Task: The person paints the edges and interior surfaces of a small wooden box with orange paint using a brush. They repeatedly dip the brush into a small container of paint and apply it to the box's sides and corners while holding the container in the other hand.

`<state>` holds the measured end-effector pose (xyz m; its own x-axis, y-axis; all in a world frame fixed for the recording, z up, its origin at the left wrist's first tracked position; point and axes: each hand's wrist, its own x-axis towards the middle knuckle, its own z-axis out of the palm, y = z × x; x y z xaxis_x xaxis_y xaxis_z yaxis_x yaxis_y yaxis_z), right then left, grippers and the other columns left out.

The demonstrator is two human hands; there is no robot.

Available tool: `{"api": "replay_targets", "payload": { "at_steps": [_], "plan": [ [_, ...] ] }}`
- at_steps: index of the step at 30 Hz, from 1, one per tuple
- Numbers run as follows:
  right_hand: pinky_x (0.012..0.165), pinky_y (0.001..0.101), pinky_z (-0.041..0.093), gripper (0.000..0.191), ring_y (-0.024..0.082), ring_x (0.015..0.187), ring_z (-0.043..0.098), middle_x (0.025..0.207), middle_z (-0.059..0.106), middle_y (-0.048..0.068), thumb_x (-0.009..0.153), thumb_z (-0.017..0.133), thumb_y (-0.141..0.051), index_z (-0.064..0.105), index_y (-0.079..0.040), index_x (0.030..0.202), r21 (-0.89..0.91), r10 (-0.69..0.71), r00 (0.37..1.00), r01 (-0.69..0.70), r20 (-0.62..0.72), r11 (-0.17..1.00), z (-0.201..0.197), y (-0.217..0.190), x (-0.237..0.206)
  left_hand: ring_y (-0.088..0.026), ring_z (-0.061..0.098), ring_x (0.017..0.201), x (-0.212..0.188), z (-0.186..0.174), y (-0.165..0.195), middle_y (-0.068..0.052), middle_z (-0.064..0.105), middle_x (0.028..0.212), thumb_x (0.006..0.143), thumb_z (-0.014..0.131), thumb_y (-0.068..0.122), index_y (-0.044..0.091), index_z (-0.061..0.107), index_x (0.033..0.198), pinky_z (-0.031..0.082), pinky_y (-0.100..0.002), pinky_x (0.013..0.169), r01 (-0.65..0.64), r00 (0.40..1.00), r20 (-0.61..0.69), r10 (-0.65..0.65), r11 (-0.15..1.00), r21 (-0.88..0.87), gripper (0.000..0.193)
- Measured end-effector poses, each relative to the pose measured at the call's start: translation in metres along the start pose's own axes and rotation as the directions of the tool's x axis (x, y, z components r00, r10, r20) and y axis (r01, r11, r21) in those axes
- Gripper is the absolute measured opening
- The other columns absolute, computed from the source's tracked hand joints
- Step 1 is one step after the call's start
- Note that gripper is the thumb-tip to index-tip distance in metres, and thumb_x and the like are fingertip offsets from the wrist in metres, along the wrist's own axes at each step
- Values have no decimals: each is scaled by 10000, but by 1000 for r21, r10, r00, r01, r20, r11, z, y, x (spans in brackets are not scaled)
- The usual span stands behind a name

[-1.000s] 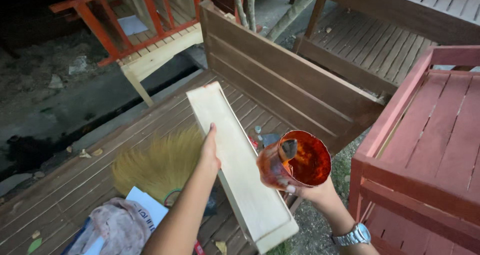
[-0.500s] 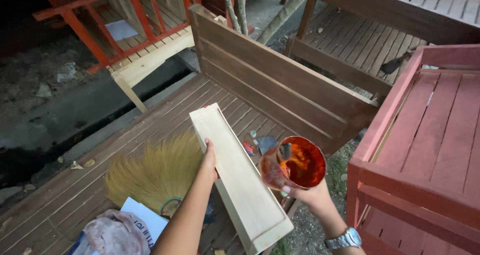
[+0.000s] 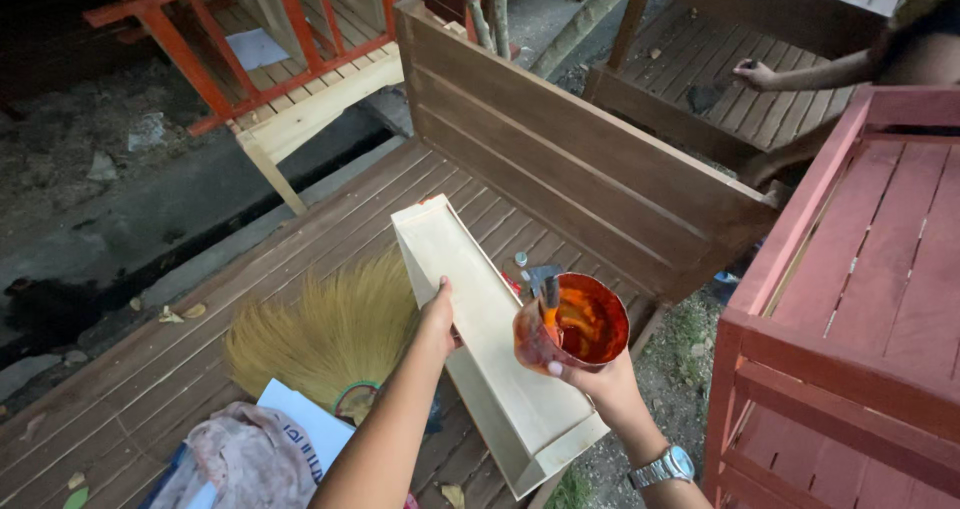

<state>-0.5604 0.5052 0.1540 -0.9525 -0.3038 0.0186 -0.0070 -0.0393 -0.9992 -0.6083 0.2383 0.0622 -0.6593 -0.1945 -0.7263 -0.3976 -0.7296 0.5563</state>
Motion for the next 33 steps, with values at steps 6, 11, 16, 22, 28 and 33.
{"api": "replay_targets", "payload": {
  "at_steps": [6,11,16,22,28,33],
  "plan": [
    [1003,403,539,792,245,1160,664,1255,691,122,621,908,-130,568,-4,1326,-47,-20,999,18,-39,999,-13,10,-4,-295,715,1080,-18,-4,-42,-136,723,1249,870,698,503,72,620,1342,572,-477,904,-66,994,79,72,996,-67,644],
    [1020,391,529,821,229,1172,658,1269,683,110,613,906,-111,539,-7,1340,-13,-32,996,31,-78,999,-32,7,-15,-206,668,1174,-86,3,-140,-79,668,1351,856,708,557,72,566,1399,508,-380,997,-95,995,-4,95,995,-12,742],
    [1025,390,515,826,223,1184,638,1284,665,101,626,894,-95,528,-8,1361,25,-72,994,74,-79,997,-57,1,-32,-315,717,1102,-90,20,-169,-208,718,1271,895,677,503,-48,605,1350,571,-433,944,-169,985,-53,162,963,-211,719],
    [1009,384,530,744,226,1161,652,1258,680,102,650,887,-105,576,-7,1319,-10,-68,994,67,-89,998,-79,-13,-45,-251,700,1114,-72,-4,-130,-139,704,1290,908,643,537,13,584,1382,538,-397,950,-176,983,19,181,972,-158,709],
    [987,387,532,726,222,1149,656,1235,687,89,648,883,-121,581,-15,1299,-4,-78,996,77,-50,997,-63,-40,-53,-317,671,1136,-74,-21,-11,-172,698,1267,924,635,360,-3,596,1327,523,-441,978,-218,944,225,242,968,-126,544],
    [996,387,531,745,221,1151,655,1243,689,93,636,877,-112,582,-10,1312,9,-140,990,140,-10,990,-44,-56,-60,-329,691,1130,-92,-34,8,-190,717,1237,909,620,277,-15,605,1295,535,-449,998,-209,942,257,217,976,-56,485]
  ]
}}
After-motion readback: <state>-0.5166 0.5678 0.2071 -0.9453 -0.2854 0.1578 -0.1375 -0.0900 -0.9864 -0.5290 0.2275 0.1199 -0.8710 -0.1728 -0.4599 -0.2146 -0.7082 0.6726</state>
